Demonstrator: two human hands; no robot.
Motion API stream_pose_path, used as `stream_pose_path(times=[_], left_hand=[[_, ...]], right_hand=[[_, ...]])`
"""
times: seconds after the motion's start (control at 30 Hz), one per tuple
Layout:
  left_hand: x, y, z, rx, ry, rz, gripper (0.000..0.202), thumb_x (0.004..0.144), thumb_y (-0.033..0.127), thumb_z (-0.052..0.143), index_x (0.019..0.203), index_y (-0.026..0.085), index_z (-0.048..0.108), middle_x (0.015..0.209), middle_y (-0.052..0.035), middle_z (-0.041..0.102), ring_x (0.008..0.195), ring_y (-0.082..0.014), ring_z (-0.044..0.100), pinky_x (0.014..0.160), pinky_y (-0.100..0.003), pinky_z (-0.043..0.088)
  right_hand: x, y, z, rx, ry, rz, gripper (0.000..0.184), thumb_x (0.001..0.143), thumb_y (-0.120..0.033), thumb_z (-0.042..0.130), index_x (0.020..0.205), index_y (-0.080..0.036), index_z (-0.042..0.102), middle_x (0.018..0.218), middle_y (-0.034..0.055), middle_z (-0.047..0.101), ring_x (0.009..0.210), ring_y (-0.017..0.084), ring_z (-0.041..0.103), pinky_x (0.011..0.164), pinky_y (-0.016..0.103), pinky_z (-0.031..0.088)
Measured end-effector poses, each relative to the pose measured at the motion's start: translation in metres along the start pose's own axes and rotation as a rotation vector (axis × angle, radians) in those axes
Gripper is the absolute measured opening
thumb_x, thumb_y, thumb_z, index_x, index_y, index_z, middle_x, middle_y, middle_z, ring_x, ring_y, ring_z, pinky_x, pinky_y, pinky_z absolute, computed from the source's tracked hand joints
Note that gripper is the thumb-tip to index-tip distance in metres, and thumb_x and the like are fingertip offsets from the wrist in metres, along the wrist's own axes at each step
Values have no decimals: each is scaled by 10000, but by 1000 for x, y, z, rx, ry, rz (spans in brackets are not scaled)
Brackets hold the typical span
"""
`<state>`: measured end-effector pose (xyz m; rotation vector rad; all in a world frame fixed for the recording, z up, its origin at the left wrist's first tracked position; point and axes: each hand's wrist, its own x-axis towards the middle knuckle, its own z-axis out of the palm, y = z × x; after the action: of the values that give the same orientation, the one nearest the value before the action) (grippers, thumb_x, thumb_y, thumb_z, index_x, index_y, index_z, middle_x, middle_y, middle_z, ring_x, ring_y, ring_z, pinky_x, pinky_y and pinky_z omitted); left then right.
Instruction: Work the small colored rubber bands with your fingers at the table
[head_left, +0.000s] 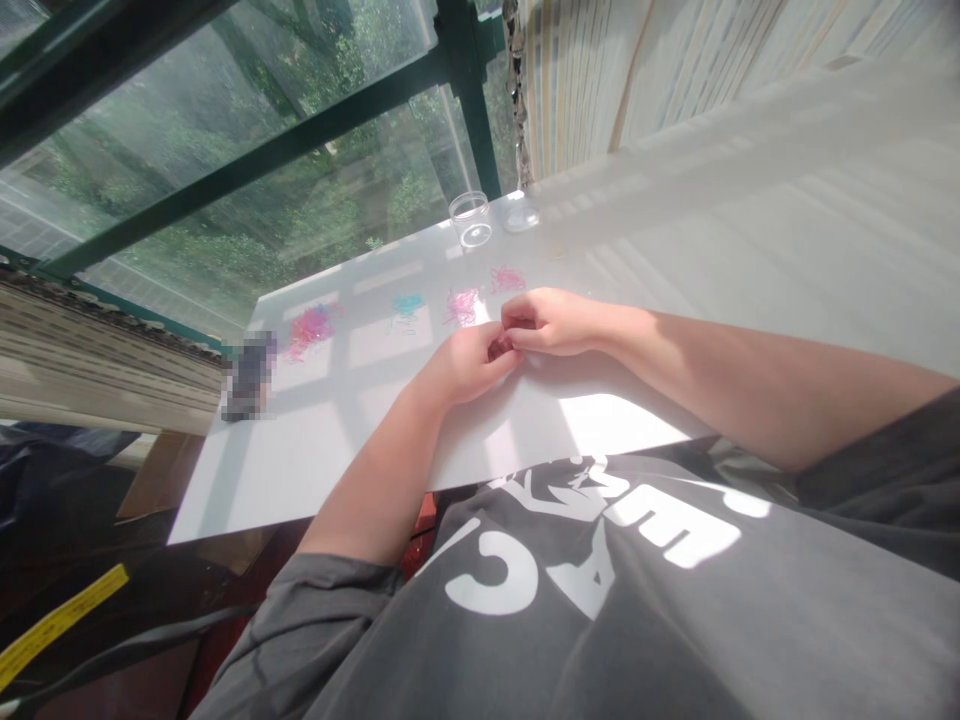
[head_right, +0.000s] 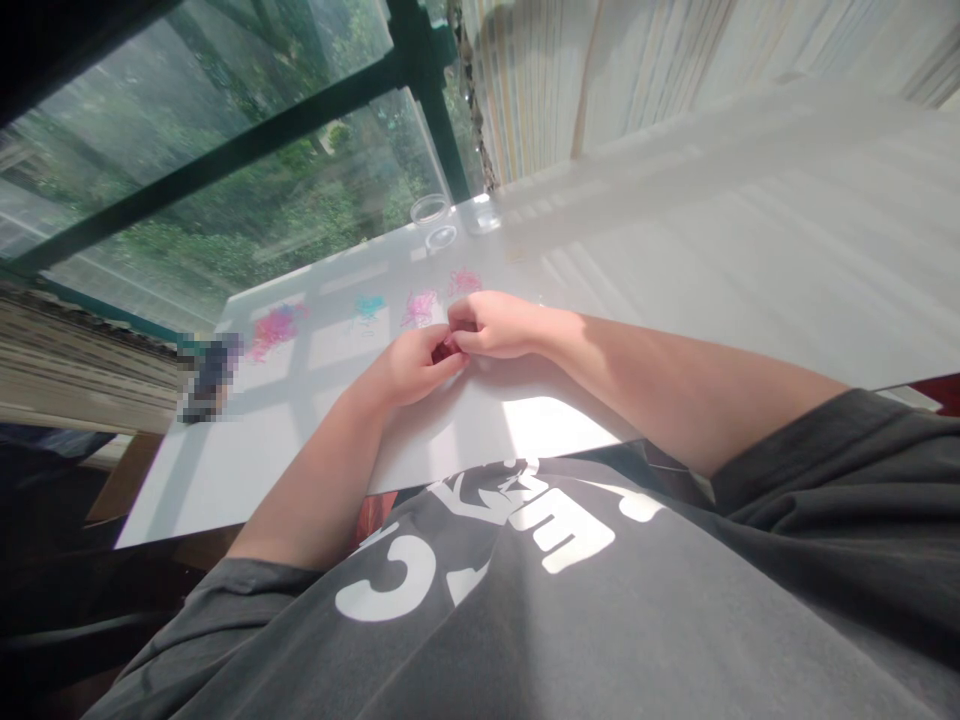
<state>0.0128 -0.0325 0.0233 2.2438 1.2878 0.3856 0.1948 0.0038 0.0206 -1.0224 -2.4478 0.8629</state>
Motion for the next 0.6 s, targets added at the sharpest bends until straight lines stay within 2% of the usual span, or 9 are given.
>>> stream_pose_path(times=[0.6], left_hand=[[0, 1, 1, 17, 12, -18, 207, 800, 360, 459, 713, 174, 490, 646, -2, 551, 584, -124, 471, 537, -244, 331]], right_hand=[[0, 0, 1, 15, 20, 0, 119, 740, -277, 504, 742, -180, 573, 675, 0, 576, 618, 123, 441, 557, 247, 273]])
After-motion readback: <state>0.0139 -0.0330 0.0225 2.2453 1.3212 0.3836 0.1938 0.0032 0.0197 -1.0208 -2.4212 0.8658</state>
